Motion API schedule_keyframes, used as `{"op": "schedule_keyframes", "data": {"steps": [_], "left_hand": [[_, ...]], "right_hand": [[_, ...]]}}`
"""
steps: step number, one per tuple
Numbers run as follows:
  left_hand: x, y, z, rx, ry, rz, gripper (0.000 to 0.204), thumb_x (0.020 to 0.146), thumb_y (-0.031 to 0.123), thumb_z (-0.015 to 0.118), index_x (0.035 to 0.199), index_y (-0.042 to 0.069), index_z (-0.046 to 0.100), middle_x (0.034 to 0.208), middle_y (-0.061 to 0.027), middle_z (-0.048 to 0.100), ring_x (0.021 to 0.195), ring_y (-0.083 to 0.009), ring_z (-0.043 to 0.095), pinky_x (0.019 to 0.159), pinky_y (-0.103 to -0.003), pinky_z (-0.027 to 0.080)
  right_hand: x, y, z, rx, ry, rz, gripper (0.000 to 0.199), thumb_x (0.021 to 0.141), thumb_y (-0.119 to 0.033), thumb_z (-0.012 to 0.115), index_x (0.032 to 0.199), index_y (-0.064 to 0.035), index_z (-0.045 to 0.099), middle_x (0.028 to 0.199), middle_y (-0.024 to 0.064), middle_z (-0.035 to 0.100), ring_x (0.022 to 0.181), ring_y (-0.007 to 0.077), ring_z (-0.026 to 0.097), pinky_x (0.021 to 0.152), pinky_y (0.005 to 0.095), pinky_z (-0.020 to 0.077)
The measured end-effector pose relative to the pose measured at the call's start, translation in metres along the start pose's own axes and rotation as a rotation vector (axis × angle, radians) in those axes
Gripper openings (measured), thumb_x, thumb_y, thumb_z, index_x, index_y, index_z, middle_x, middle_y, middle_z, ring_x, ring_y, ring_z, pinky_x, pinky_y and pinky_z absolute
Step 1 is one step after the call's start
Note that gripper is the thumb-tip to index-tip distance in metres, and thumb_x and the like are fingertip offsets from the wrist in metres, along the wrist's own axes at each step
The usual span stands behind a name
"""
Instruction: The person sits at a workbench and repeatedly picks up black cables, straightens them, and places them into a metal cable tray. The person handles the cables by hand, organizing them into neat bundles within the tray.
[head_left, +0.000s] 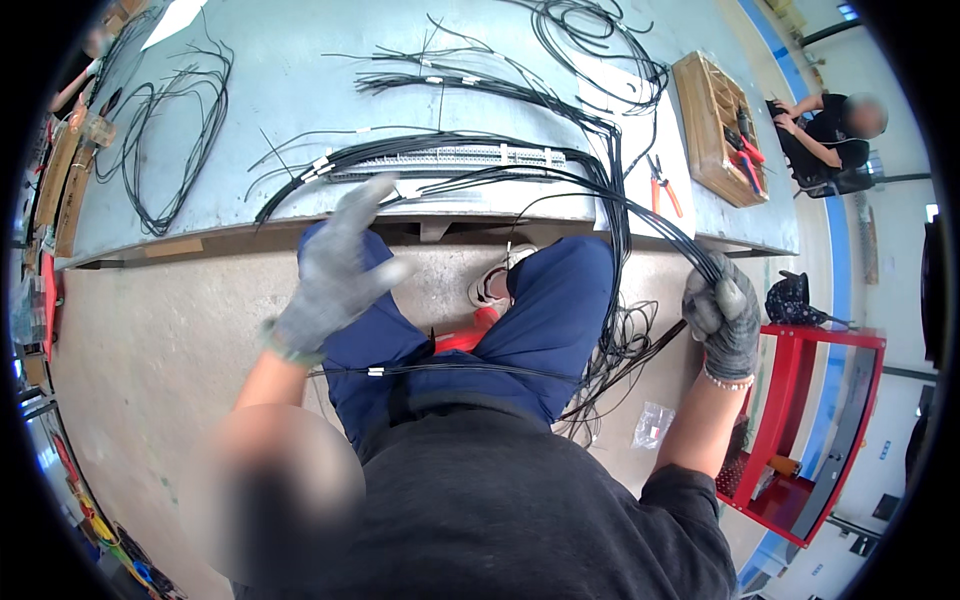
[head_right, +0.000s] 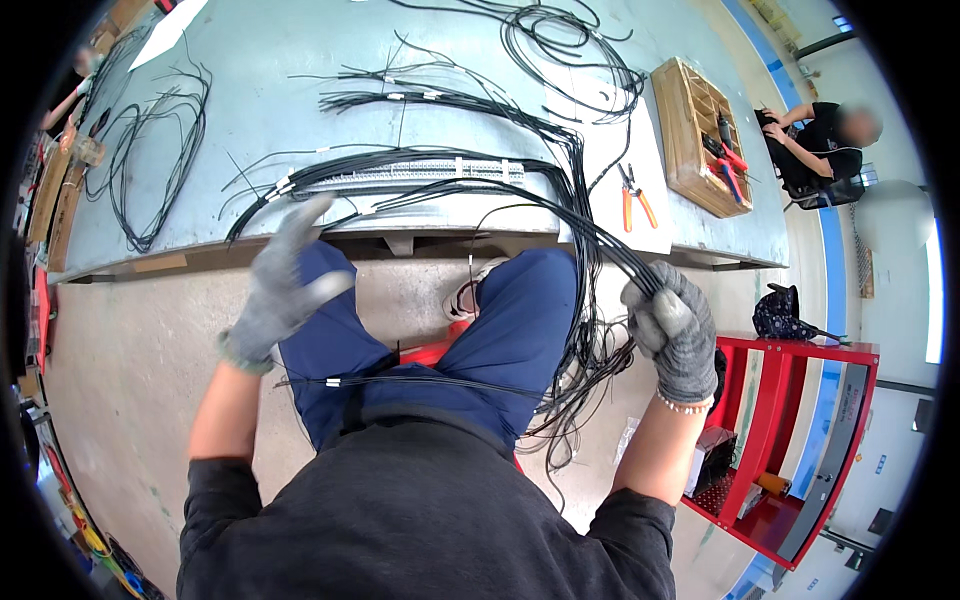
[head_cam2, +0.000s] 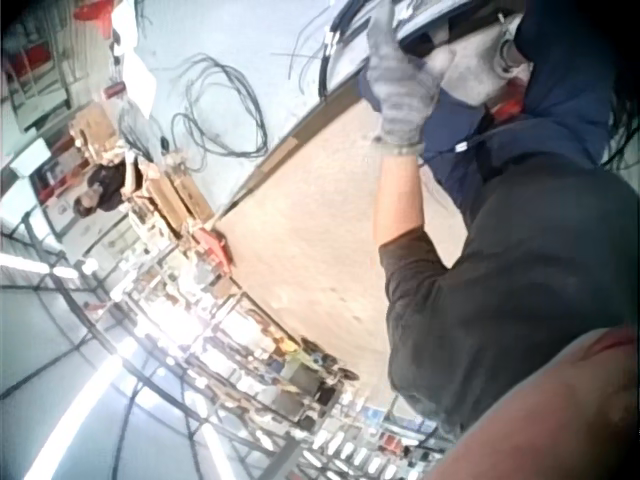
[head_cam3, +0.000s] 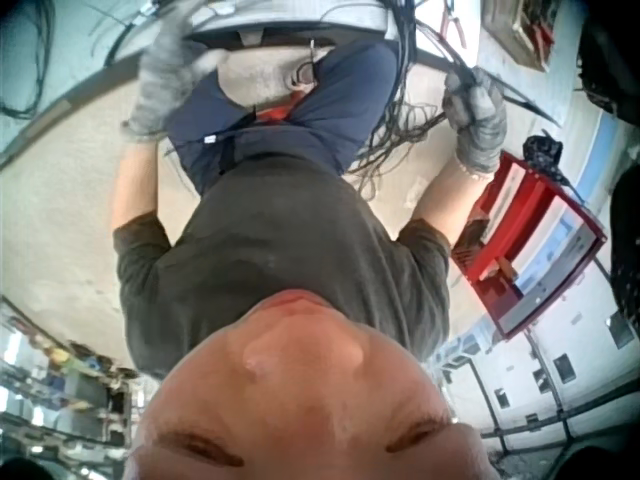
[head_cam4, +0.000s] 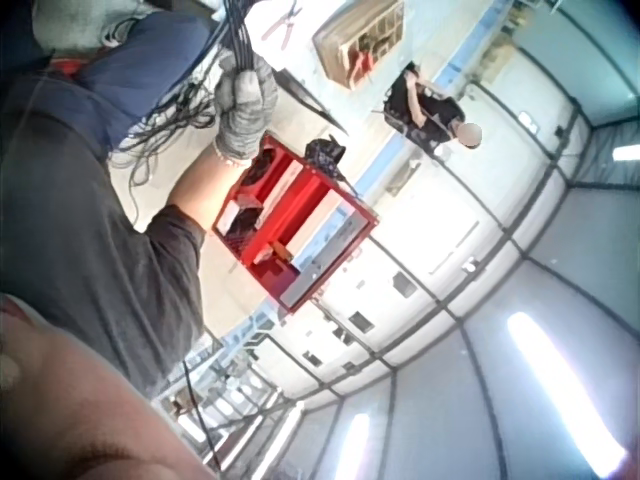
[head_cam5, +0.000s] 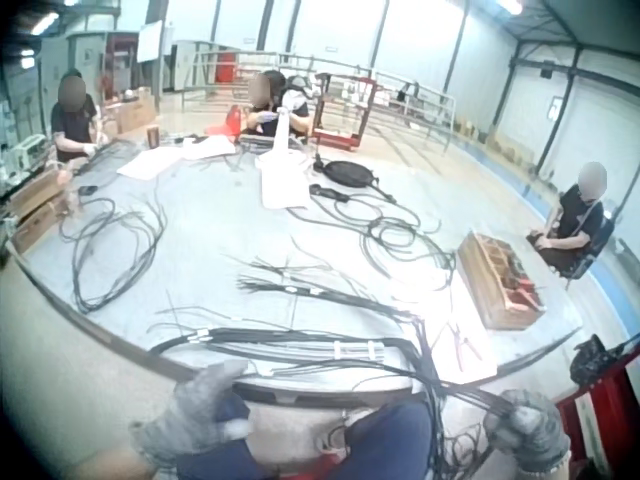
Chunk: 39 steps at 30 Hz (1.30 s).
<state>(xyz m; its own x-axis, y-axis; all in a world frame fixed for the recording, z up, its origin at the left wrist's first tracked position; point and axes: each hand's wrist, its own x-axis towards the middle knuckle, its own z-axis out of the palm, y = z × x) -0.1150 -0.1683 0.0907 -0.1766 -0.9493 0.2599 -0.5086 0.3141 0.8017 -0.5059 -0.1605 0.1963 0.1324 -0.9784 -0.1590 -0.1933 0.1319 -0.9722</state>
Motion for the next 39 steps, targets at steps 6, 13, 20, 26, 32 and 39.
{"op": "schedule_keyframes", "data": {"steps": [6, 13, 20, 26, 32, 39], "left_hand": [[0.090, 0.008, 0.084, 0.401, -0.036, 0.394, 0.104, 0.064, 0.052, 0.075, 0.145, 0.012, 0.024, 0.150, -0.0103, 0.026, 0.140, -0.0270, 0.022, 0.116, -0.040, 0.015], [0.140, 0.045, 0.073, -0.068, -0.770, -0.015, 0.033, 0.090, 0.036, 0.058, 0.100, 0.004, 0.064, 0.080, -0.0062, 0.066, 0.075, -0.0153, 0.060, 0.071, -0.034, 0.048], [0.118, -0.013, -0.008, -0.390, -0.965, -0.346, 0.024, 0.092, 0.022, 0.055, 0.098, 0.000, 0.062, 0.075, -0.0055, 0.063, 0.071, -0.0130, 0.058, 0.069, -0.028, 0.049], [0.069, -0.031, -0.010, -0.893, -0.996, -0.446, 0.030, 0.091, 0.017, 0.057, 0.111, -0.005, 0.056, 0.086, -0.0114, 0.065, 0.079, -0.0179, 0.065, 0.071, -0.030, 0.053], [0.050, -0.023, -0.011, -0.832, -0.848, -0.353, 0.039, 0.081, 0.013, 0.066, 0.116, -0.001, 0.052, 0.094, -0.0119, 0.064, 0.092, -0.0224, 0.066, 0.073, -0.028, 0.054], [0.048, -0.004, -0.012, -0.868, -0.863, -0.402, 0.048, 0.081, 0.015, 0.068, 0.122, -0.003, 0.052, 0.098, -0.0110, 0.065, 0.094, -0.0178, 0.063, 0.079, -0.028, 0.052]], "right_hand": [[-0.018, -0.019, 0.002, 0.058, -0.176, -0.176, 0.054, 0.080, -0.050, 0.066, 0.074, 0.0019, 0.054, 0.043, -0.0039, 0.038, 0.032, 0.0058, 0.030, 0.034, 0.0225, 0.0237], [-0.026, -0.016, -0.034, 0.497, -0.198, -0.323, 0.042, 0.093, -0.038, 0.052, 0.098, 0.0045, 0.055, 0.043, -0.0070, 0.034, 0.030, 0.0034, 0.023, 0.029, 0.0211, 0.0211], [-0.009, 0.026, -0.099, 0.683, -0.125, -0.221, 0.034, 0.099, -0.027, 0.043, 0.096, 0.0040, 0.055, 0.041, -0.0085, 0.024, 0.030, 0.0035, 0.016, 0.028, 0.0196, 0.0197], [0.015, 0.053, -0.109, 0.699, -0.122, -0.065, 0.036, 0.099, -0.029, 0.044, 0.095, 0.0045, 0.055, 0.042, -0.0083, 0.025, 0.030, 0.0040, 0.016, 0.029, 0.0208, 0.0187], [0.033, 0.080, -0.118, 0.598, -0.151, -0.002, 0.038, 0.099, -0.032, 0.043, 0.099, 0.0032, 0.059, 0.044, -0.0077, 0.024, 0.034, 0.0053, 0.019, 0.031, 0.0214, 0.0219], [0.041, 0.107, -0.133, 0.660, -0.133, 0.130, 0.036, 0.099, -0.033, 0.043, 0.095, -0.0002, 0.059, 0.044, -0.0086, 0.024, 0.033, 0.0048, 0.018, 0.030, 0.0216, 0.0216]]}}
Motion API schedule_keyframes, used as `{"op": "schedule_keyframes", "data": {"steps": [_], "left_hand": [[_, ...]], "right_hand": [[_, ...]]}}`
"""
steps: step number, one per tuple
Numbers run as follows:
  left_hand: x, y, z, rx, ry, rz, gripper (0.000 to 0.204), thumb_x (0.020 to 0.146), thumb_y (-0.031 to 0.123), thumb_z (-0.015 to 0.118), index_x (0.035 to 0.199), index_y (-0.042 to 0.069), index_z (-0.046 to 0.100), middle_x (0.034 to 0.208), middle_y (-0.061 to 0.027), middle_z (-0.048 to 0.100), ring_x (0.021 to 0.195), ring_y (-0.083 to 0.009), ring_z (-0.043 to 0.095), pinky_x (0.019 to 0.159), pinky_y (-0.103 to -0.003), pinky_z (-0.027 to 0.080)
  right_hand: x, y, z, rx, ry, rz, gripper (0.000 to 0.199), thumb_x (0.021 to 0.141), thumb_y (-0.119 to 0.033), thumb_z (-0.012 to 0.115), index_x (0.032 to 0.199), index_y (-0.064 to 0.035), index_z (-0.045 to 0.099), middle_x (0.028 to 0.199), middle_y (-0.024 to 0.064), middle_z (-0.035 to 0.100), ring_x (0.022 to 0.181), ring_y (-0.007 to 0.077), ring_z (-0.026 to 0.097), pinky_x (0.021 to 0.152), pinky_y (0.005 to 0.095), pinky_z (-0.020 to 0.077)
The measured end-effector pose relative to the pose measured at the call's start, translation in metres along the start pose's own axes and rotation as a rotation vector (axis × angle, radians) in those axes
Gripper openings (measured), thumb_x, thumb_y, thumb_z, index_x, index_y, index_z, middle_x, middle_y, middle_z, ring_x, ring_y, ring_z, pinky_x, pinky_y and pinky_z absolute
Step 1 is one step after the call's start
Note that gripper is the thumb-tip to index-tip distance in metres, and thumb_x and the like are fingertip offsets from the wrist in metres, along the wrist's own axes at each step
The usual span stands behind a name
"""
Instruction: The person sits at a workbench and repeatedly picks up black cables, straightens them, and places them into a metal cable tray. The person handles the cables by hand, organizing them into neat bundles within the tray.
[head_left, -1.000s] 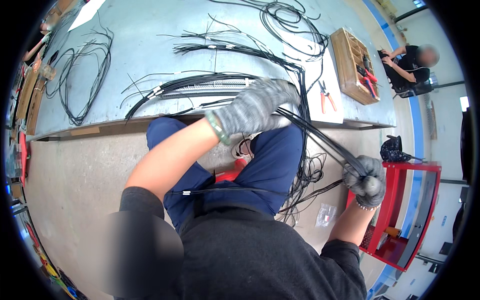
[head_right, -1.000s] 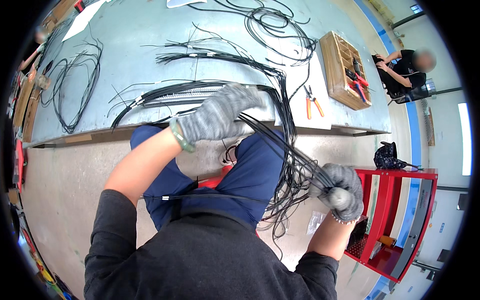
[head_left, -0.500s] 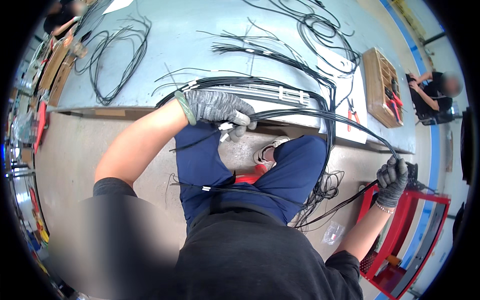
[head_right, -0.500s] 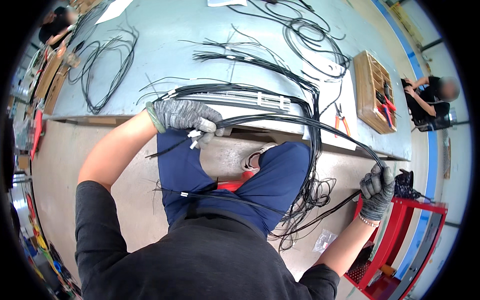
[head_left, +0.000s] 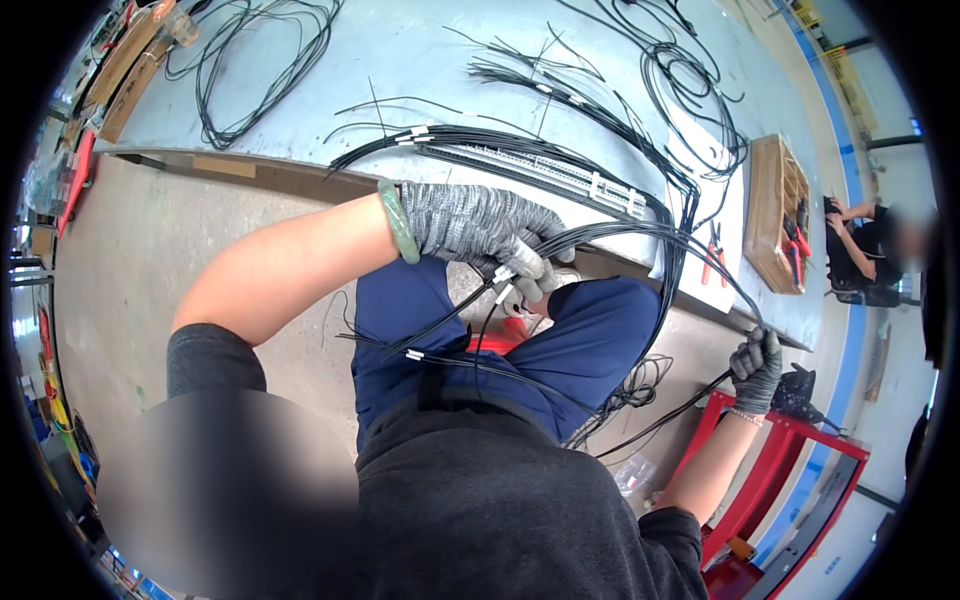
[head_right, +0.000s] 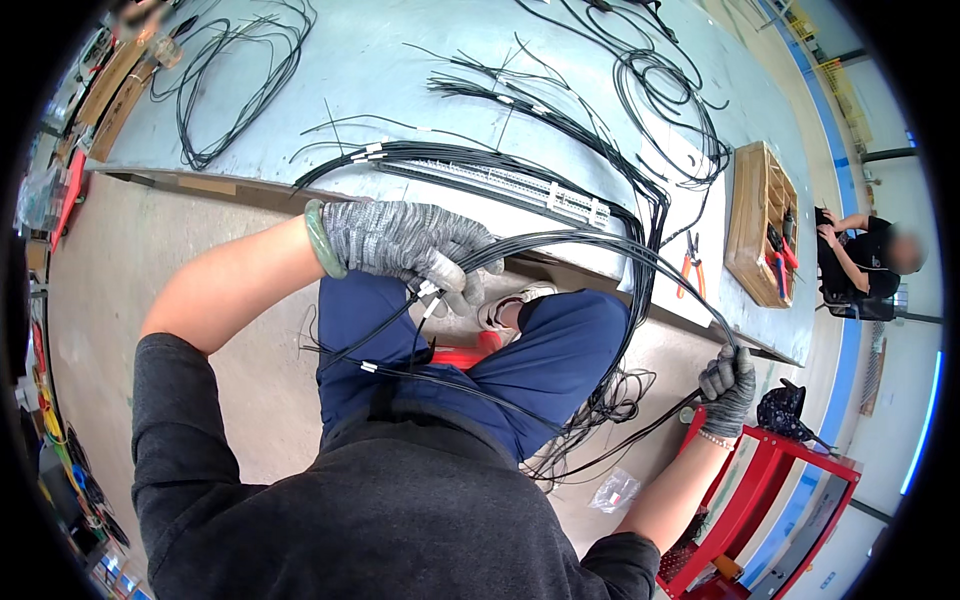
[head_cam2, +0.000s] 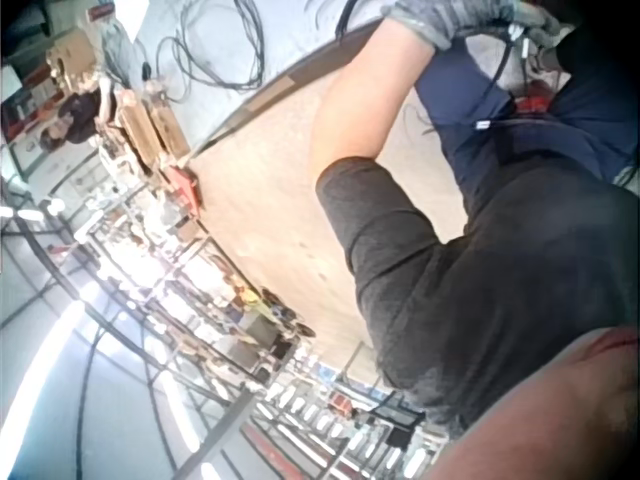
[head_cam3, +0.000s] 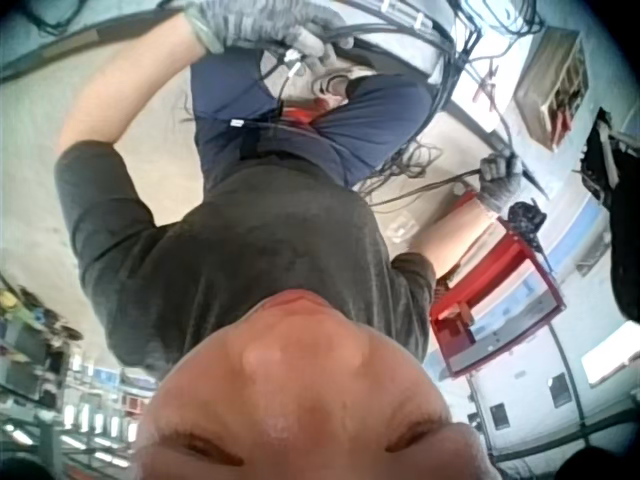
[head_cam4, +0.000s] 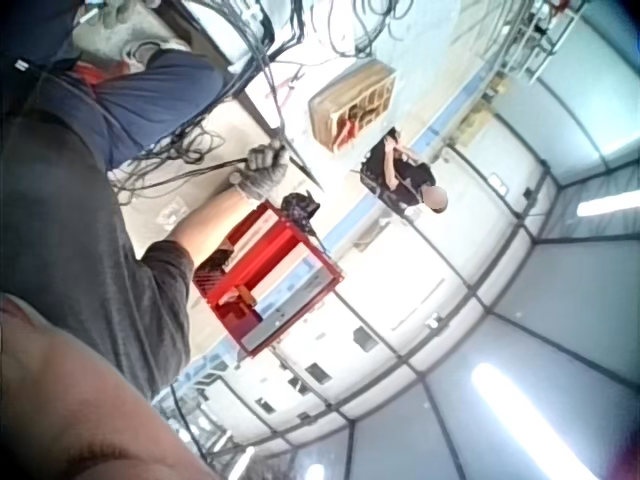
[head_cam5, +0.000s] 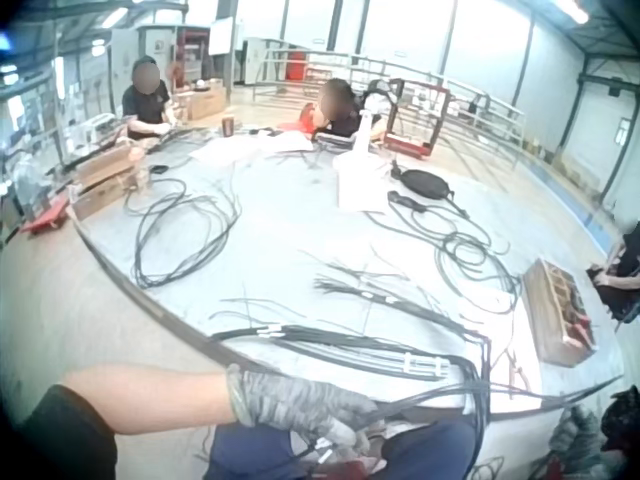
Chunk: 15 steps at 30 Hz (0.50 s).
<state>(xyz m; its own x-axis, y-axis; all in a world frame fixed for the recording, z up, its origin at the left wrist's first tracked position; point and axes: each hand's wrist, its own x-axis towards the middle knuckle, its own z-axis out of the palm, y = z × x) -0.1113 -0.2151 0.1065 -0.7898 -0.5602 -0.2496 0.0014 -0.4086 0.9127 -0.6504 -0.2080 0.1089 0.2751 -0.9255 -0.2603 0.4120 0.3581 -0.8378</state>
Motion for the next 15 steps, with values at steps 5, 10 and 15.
{"op": "schedule_keyframes", "data": {"steps": [5, 10, 15], "left_hand": [[0.0048, -0.0007, 0.0011, 0.014, -0.020, 0.028, 0.045, 0.081, 0.010, 0.067, 0.121, -0.004, 0.051, 0.100, -0.0133, 0.065, 0.095, -0.0200, 0.064, 0.083, -0.028, 0.052], [0.0056, 0.0029, 0.0012, 0.104, -0.019, 0.062, 0.045, 0.082, 0.014, 0.067, 0.119, -0.006, 0.051, 0.100, -0.0148, 0.065, 0.098, -0.0222, 0.064, 0.084, -0.030, 0.052], [0.0089, -0.0022, 0.0020, -0.004, -0.021, 0.028, 0.045, 0.083, 0.016, 0.067, 0.119, -0.004, 0.052, 0.097, -0.0146, 0.065, 0.092, -0.0214, 0.065, 0.081, -0.031, 0.052]], "right_hand": [[0.0036, 0.0057, -0.0033, 0.031, -0.007, 0.022, 0.037, 0.099, -0.033, 0.043, 0.097, 0.0000, 0.059, 0.044, -0.0085, 0.023, 0.033, 0.0047, 0.018, 0.030, 0.0213, 0.0206], [0.0071, 0.0095, -0.0018, 0.044, 0.050, 0.017, 0.040, 0.099, -0.034, 0.042, 0.101, 0.0022, 0.059, 0.043, -0.0083, 0.021, 0.032, 0.0045, 0.016, 0.029, 0.0209, 0.0189], [0.0066, 0.0119, -0.0050, 0.043, -0.002, 0.006, 0.038, 0.098, -0.033, 0.043, 0.098, 0.0023, 0.059, 0.044, -0.0084, 0.021, 0.032, 0.0045, 0.017, 0.029, 0.0216, 0.0205]]}}
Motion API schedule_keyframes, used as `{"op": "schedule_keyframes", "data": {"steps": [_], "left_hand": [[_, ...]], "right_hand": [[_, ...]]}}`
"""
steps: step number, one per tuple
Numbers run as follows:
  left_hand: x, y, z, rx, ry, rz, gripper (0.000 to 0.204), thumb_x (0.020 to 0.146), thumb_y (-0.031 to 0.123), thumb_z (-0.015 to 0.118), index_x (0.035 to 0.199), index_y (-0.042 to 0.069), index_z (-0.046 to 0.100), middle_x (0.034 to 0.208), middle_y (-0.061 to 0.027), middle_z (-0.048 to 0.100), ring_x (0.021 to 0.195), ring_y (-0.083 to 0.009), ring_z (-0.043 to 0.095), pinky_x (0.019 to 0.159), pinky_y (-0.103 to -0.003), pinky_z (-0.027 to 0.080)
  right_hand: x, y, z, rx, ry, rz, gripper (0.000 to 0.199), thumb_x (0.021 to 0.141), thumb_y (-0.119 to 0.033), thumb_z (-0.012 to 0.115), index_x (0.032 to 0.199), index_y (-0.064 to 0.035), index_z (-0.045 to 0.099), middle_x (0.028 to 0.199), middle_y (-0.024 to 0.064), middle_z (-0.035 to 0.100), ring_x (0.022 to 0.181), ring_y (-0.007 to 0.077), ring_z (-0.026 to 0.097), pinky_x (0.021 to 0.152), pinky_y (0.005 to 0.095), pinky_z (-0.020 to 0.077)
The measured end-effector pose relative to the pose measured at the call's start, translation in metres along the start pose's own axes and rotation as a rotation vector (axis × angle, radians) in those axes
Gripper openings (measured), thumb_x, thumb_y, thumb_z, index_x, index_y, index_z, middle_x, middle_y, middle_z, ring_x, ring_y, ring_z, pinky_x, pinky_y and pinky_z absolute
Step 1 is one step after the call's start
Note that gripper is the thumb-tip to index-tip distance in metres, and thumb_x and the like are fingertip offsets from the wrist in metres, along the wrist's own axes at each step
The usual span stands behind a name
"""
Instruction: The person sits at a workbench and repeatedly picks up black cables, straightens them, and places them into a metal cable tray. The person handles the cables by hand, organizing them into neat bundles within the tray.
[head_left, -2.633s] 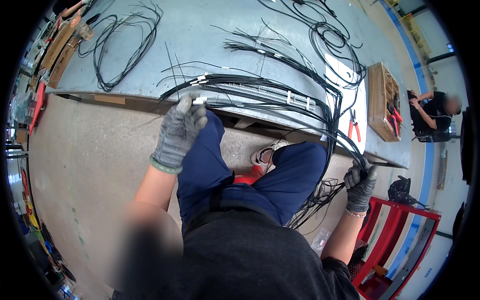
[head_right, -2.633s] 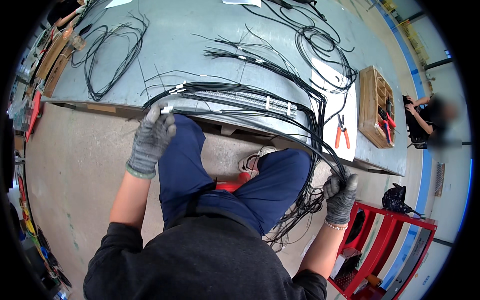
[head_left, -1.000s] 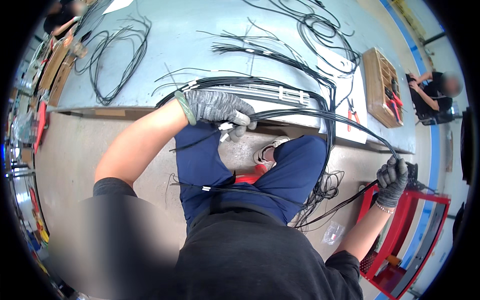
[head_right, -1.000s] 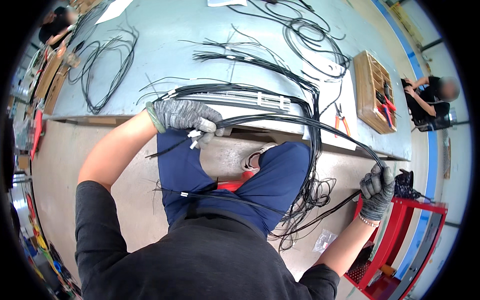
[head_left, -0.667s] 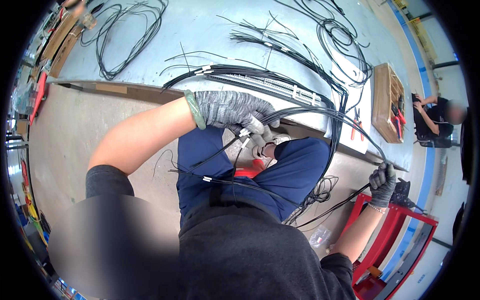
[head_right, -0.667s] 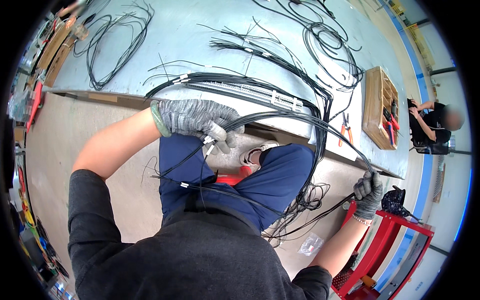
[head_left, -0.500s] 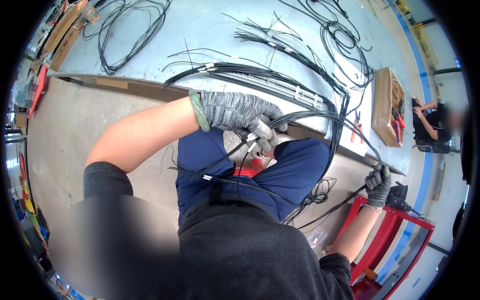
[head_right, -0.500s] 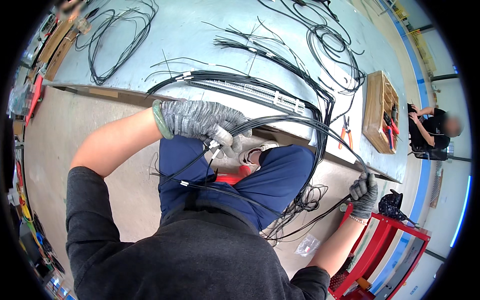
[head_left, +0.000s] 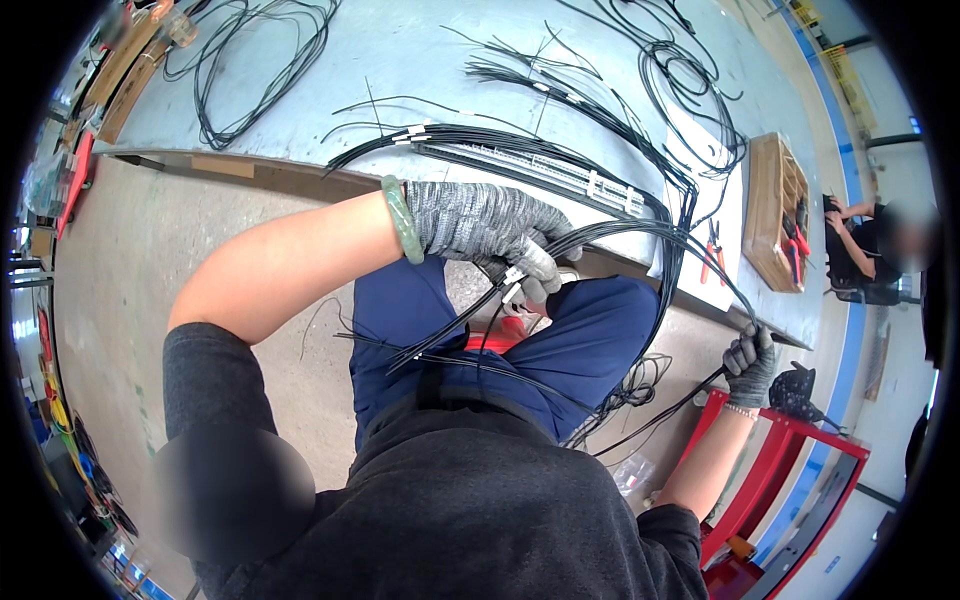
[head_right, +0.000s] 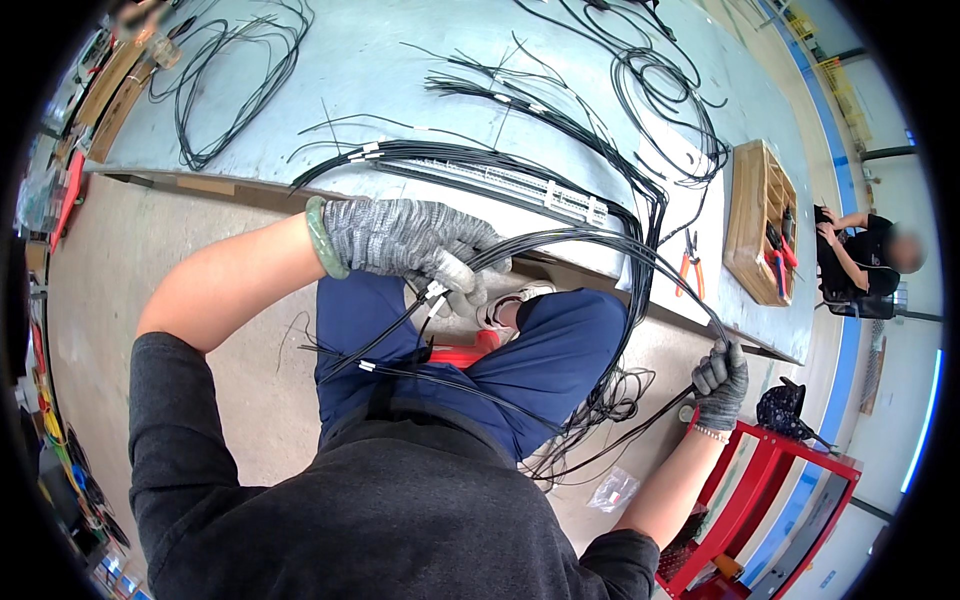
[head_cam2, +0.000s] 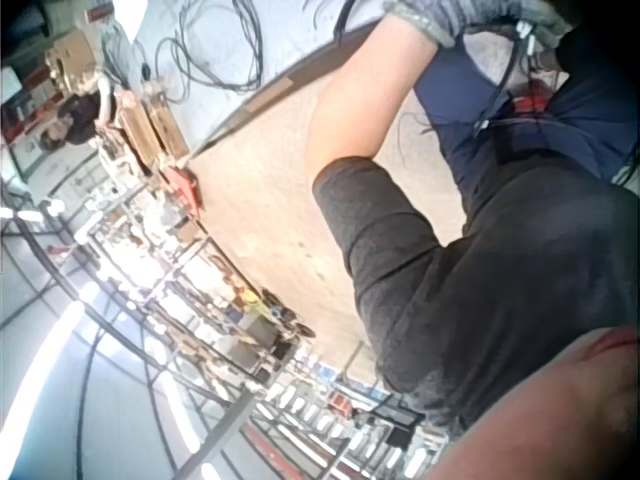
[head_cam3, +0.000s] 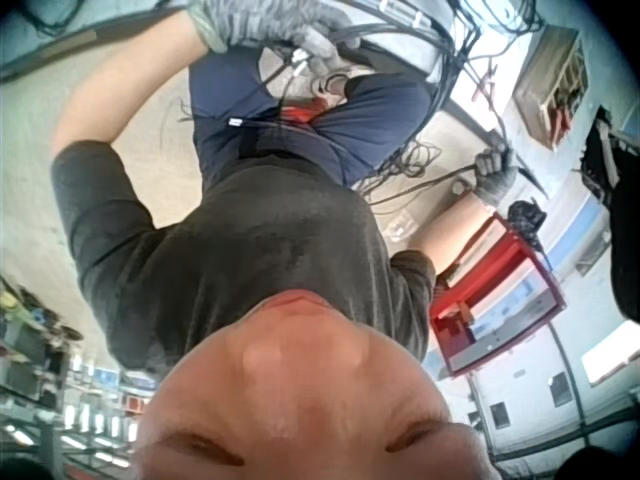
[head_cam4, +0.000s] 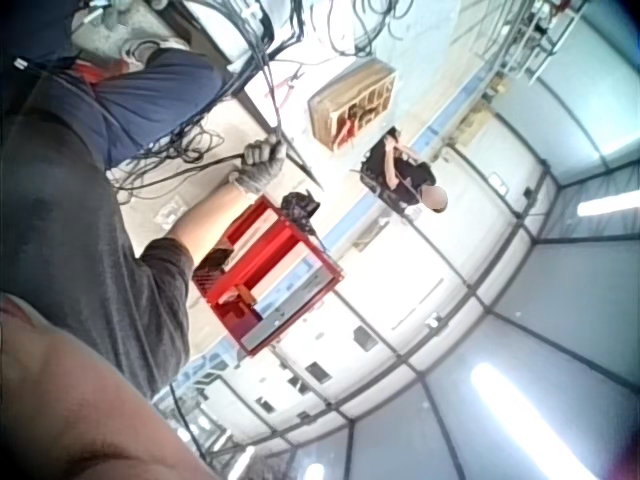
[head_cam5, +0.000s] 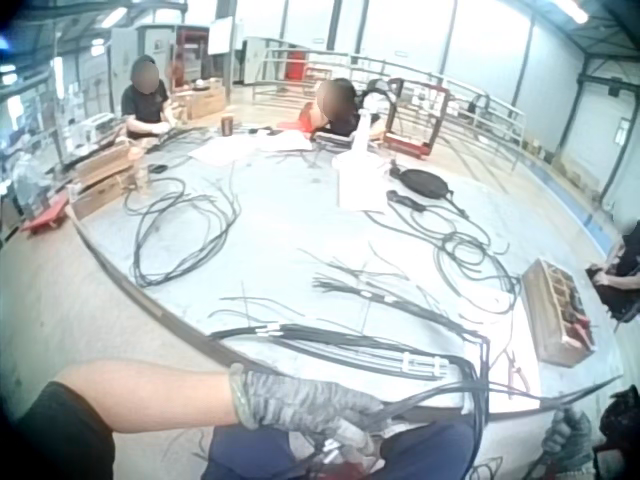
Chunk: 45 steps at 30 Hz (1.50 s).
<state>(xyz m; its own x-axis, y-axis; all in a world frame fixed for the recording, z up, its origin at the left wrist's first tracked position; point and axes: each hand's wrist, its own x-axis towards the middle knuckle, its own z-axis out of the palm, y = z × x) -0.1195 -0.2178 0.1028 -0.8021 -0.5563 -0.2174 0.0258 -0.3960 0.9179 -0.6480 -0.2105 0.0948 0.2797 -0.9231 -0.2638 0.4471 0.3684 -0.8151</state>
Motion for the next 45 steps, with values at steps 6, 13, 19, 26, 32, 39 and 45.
{"op": "schedule_keyframes", "data": {"steps": [6, 13, 19, 26, 32, 39, 45], "left_hand": [[-0.010, 0.000, -0.005, 0.010, 0.104, -0.083, 0.046, 0.086, 0.025, 0.064, 0.123, 0.000, 0.053, 0.087, -0.0080, 0.062, 0.076, -0.0153, 0.062, 0.066, -0.028, 0.054], [-0.024, -0.006, -0.044, 0.067, 0.465, -0.293, 0.038, 0.088, 0.028, 0.058, 0.116, 0.003, 0.059, 0.067, 0.0033, 0.046, 0.051, -0.0031, 0.037, 0.041, -0.018, 0.028], [-0.023, -0.016, -0.075, 0.022, 0.561, -0.153, 0.042, 0.088, 0.034, 0.063, 0.115, 0.004, 0.055, 0.064, 0.0053, 0.042, 0.051, -0.0027, 0.036, 0.041, -0.017, 0.027], [-0.002, -0.001, -0.065, 0.129, 0.486, -0.204, 0.037, 0.089, 0.027, 0.061, 0.118, 0.005, 0.055, 0.060, 0.0034, 0.044, 0.048, -0.0034, 0.038, 0.040, -0.018, 0.029], [-0.008, 0.016, -0.056, 0.273, 0.503, -0.148, 0.037, 0.089, 0.026, 0.060, 0.118, 0.002, 0.057, 0.061, 0.0017, 0.047, 0.048, -0.0039, 0.039, 0.041, -0.019, 0.029], [-0.046, 0.037, -0.085, 0.534, 0.627, -0.210, 0.028, 0.087, 0.022, 0.058, 0.107, 0.004, 0.065, 0.063, 0.0016, 0.055, 0.049, -0.0035, 0.043, 0.043, -0.020, 0.034], [-0.069, 0.061, -0.084, 0.688, 0.662, -0.169, 0.035, 0.085, 0.033, 0.063, 0.105, 0.005, 0.066, 0.062, 0.0035, 0.054, 0.050, -0.0025, 0.043, 0.044, -0.018, 0.033]], "right_hand": [[-0.002, 0.007, 0.003, -0.023, 0.056, 0.001, 0.035, 0.097, -0.031, 0.046, 0.094, 0.0015, 0.059, 0.044, -0.0086, 0.022, 0.032, 0.0044, 0.017, 0.029, 0.0212, 0.0213], [0.002, 0.024, 0.039, -0.355, 0.103, 0.087, 0.041, 0.089, -0.040, 0.059, 0.100, -0.0011, 0.056, 0.049, -0.0060, 0.030, 0.037, 0.0057, 0.025, 0.036, 0.0220, 0.0229], [0.024, 0.029, 0.072, -0.614, 0.138, -0.135, 0.059, 0.084, -0.032, 0.065, 0.129, 0.0012, 0.046, 0.065, -0.0012, 0.040, 0.057, 0.0099, 0.040, 0.051, 0.0245, 0.0369], [0.033, 0.021, 0.084, -0.865, 0.178, -0.037, 0.027, 0.093, -0.013, 0.050, 0.116, 0.0012, 0.056, 0.074, 0.0037, 0.058, 0.063, 0.0092, 0.054, 0.060, 0.0239, 0.0476], [0.018, 0.016, 0.084, -1.128, -0.016, -0.162, 0.028, 0.093, -0.025, 0.056, 0.110, -0.0036, 0.063, 0.074, 0.0008, 0.060, 0.065, 0.0066, 0.050, 0.062, 0.0224, 0.0443], [-0.011, 0.011, 0.102, -0.724, -0.176, 0.203, 0.041, 0.092, -0.039, 0.056, 0.099, 0.0001, 0.063, 0.071, 0.0020, 0.060, 0.062, 0.0077, 0.054, 0.058, 0.0211, 0.0440], [-0.031, 0.013, 0.120, -0.720, -0.349, 0.282, 0.053, 0.091, -0.052, 0.051, 0.086, -0.0020, 0.066, 0.058, -0.0006, 0.050, 0.052, 0.0076, 0.047, 0.051, 0.0228, 0.0398]]}}
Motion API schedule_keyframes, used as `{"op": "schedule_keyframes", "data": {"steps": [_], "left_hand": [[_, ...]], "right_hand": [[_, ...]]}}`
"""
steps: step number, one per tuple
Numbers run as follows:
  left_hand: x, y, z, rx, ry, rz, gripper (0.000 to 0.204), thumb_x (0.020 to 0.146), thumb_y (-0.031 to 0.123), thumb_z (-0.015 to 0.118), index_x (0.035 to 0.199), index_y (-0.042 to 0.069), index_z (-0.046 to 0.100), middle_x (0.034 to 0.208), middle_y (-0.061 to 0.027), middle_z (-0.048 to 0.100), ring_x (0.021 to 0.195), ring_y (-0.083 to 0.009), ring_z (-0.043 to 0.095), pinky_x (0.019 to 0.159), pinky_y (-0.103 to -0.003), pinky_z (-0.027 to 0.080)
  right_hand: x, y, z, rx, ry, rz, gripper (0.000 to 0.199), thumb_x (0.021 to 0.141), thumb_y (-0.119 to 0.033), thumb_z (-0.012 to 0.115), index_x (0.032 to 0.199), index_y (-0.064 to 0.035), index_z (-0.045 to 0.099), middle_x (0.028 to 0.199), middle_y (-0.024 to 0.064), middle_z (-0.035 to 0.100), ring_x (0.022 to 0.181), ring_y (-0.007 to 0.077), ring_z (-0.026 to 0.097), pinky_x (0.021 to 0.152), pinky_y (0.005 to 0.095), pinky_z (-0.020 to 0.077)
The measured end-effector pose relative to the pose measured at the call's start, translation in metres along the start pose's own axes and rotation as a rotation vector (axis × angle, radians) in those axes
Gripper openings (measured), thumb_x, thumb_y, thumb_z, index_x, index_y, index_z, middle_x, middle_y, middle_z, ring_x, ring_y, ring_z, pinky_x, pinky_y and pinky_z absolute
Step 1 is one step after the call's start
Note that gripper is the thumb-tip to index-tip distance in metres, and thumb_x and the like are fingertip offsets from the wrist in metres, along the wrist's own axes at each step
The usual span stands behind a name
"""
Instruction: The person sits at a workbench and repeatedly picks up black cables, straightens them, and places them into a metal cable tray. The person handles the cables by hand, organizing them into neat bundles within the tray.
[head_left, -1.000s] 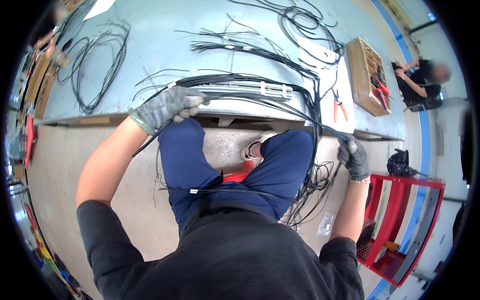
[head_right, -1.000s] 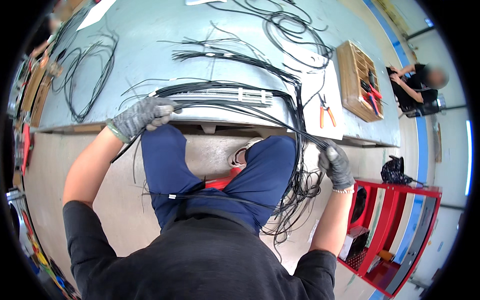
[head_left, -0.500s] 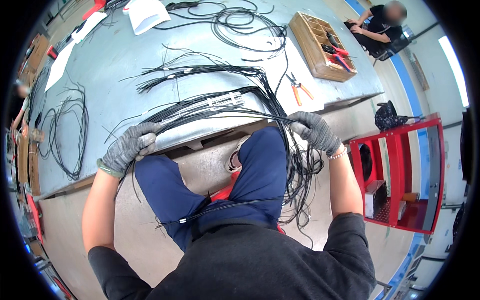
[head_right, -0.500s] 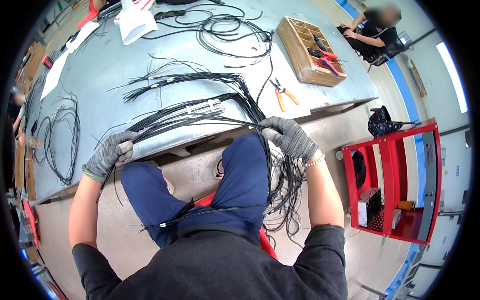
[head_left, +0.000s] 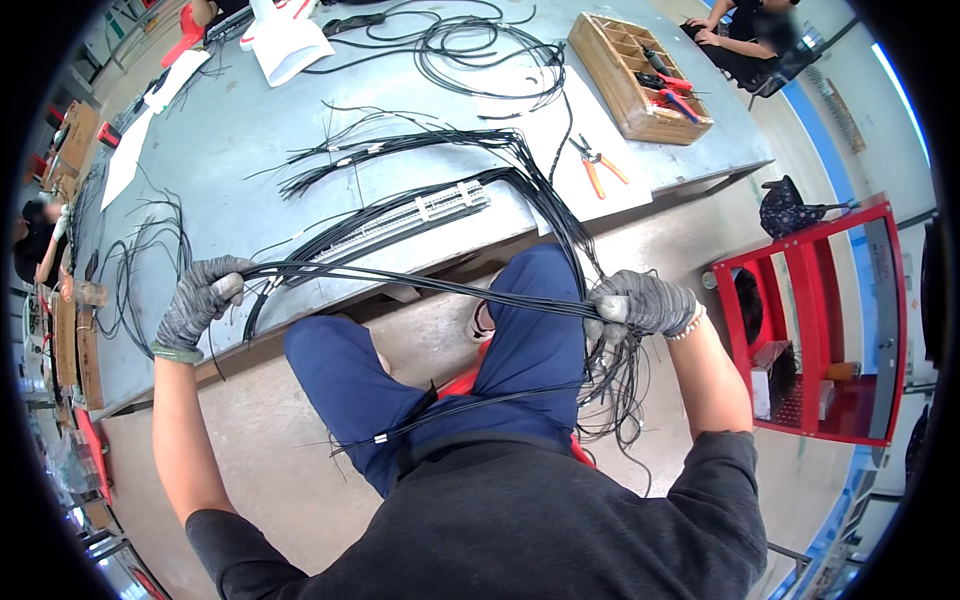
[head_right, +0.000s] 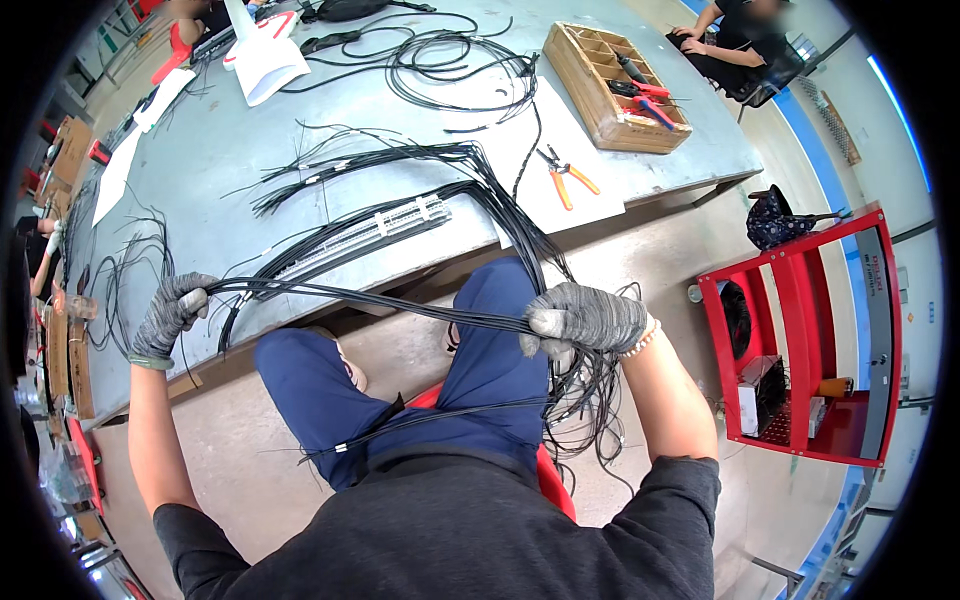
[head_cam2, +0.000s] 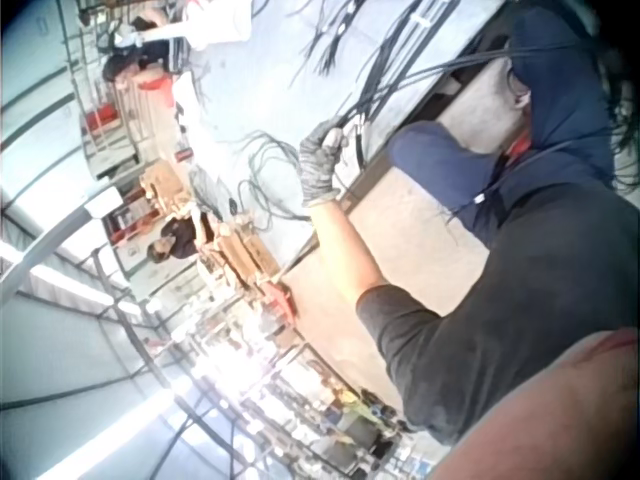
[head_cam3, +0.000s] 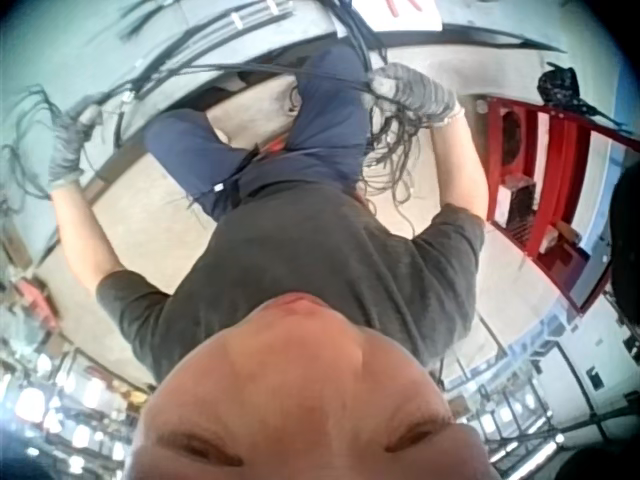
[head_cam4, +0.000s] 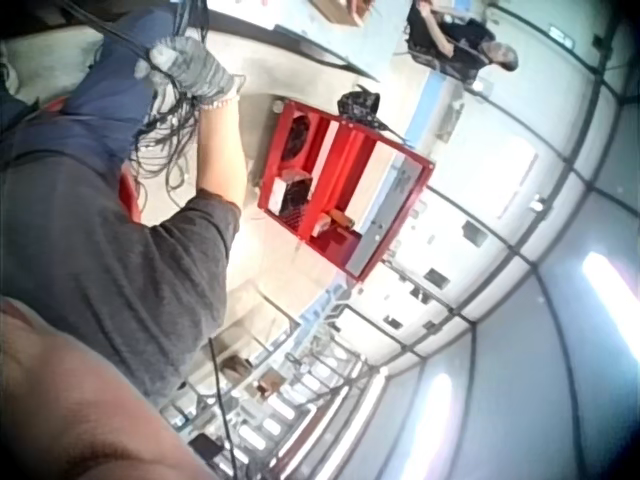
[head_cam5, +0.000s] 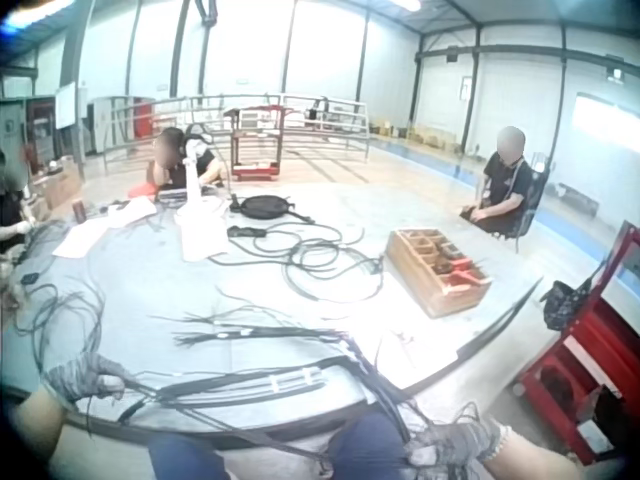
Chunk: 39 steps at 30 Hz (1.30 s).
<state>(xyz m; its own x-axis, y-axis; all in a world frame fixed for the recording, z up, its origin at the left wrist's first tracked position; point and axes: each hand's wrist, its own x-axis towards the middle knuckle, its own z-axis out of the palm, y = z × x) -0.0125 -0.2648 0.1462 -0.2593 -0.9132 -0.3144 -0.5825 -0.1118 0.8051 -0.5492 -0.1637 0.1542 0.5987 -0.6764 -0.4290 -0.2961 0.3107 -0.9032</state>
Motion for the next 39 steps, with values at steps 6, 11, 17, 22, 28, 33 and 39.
{"op": "schedule_keyframes", "data": {"steps": [6, 11, 17, 22, 28, 33, 39], "left_hand": [[-0.009, 0.000, -0.003, -0.010, -0.050, 0.058, 0.036, 0.082, 0.033, 0.064, 0.102, 0.003, 0.069, 0.062, 0.0018, 0.058, 0.051, -0.0039, 0.046, 0.046, -0.019, 0.036], [-0.014, 0.001, -0.009, -0.019, -0.182, 0.084, 0.029, 0.081, 0.023, 0.067, 0.100, 0.001, 0.070, 0.063, -0.0018, 0.061, 0.058, -0.0079, 0.053, 0.054, -0.024, 0.042], [-0.035, 0.054, 0.025, 0.120, -0.296, 0.019, 0.027, 0.073, 0.020, 0.075, 0.091, 0.000, 0.072, 0.074, -0.0085, 0.069, 0.065, -0.0134, 0.061, 0.065, -0.028, 0.049], [-0.031, 0.062, 0.038, 0.167, -0.262, 0.209, 0.023, 0.077, 0.016, 0.072, 0.094, 0.001, 0.072, 0.076, -0.0086, 0.069, 0.067, -0.0128, 0.060, 0.063, -0.028, 0.049], [-0.024, 0.051, 0.023, 0.098, -0.092, 0.016, 0.022, 0.078, 0.009, 0.067, 0.098, 0.001, 0.070, 0.076, -0.0070, 0.068, 0.066, -0.0117, 0.057, 0.065, -0.028, 0.048], [-0.018, 0.040, 0.008, 0.099, -0.184, 0.122, 0.024, 0.078, 0.011, 0.068, 0.101, 0.001, 0.070, 0.076, -0.0077, 0.069, 0.067, -0.0127, 0.058, 0.067, -0.028, 0.048], [-0.032, 0.064, 0.049, 0.087, -0.196, 0.270, 0.027, 0.081, 0.020, 0.071, 0.100, 0.000, 0.070, 0.084, -0.0073, 0.071, 0.071, -0.0116, 0.062, 0.067, -0.027, 0.048]], "right_hand": [[-0.014, 0.009, -0.001, -0.027, 0.035, -0.117, 0.059, 0.089, -0.058, 0.050, 0.089, -0.0017, 0.067, 0.062, 0.0005, 0.052, 0.051, 0.0074, 0.044, 0.048, 0.0219, 0.0368], [-0.014, 0.015, 0.009, -0.269, 0.240, -0.146, 0.045, 0.092, -0.045, 0.054, 0.092, -0.0021, 0.067, 0.072, 0.0045, 0.061, 0.066, 0.0147, 0.057, 0.060, 0.0302, 0.0464], [0.010, 0.062, 0.010, -1.177, 0.760, 0.139, 0.028, 0.090, -0.034, 0.054, 0.085, -0.0072, 0.061, 0.078, 0.0158, 0.064, 0.077, 0.0334, 0.063, 0.070, 0.0439, 0.0487], [0.010, 0.074, 0.003, -1.101, 0.594, 0.278, 0.029, 0.089, -0.034, 0.056, 0.087, -0.0060, 0.065, 0.074, 0.0156, 0.065, 0.070, 0.0324, 0.064, 0.067, 0.0431, 0.0502], [-0.015, 0.040, 0.008, 0.001, 0.219, 0.249, 0.027, 0.093, -0.027, 0.056, 0.091, -0.0029, 0.068, 0.070, 0.0021, 0.063, 0.062, 0.0075, 0.056, 0.057, 0.0210, 0.0461], [-0.010, 0.052, 0.004, -0.286, 0.466, -0.066, 0.032, 0.095, -0.030, 0.053, 0.089, -0.0024, 0.068, 0.069, 0.0041, 0.062, 0.064, 0.0133, 0.056, 0.062, 0.0279, 0.0466], [-0.003, 0.096, -0.004, -0.874, 0.593, 0.240, 0.035, 0.095, -0.039, 0.048, 0.089, -0.0089, 0.066, 0.078, 0.0161, 0.064, 0.072, 0.0323, 0.063, 0.069, 0.0410, 0.0486]]}}
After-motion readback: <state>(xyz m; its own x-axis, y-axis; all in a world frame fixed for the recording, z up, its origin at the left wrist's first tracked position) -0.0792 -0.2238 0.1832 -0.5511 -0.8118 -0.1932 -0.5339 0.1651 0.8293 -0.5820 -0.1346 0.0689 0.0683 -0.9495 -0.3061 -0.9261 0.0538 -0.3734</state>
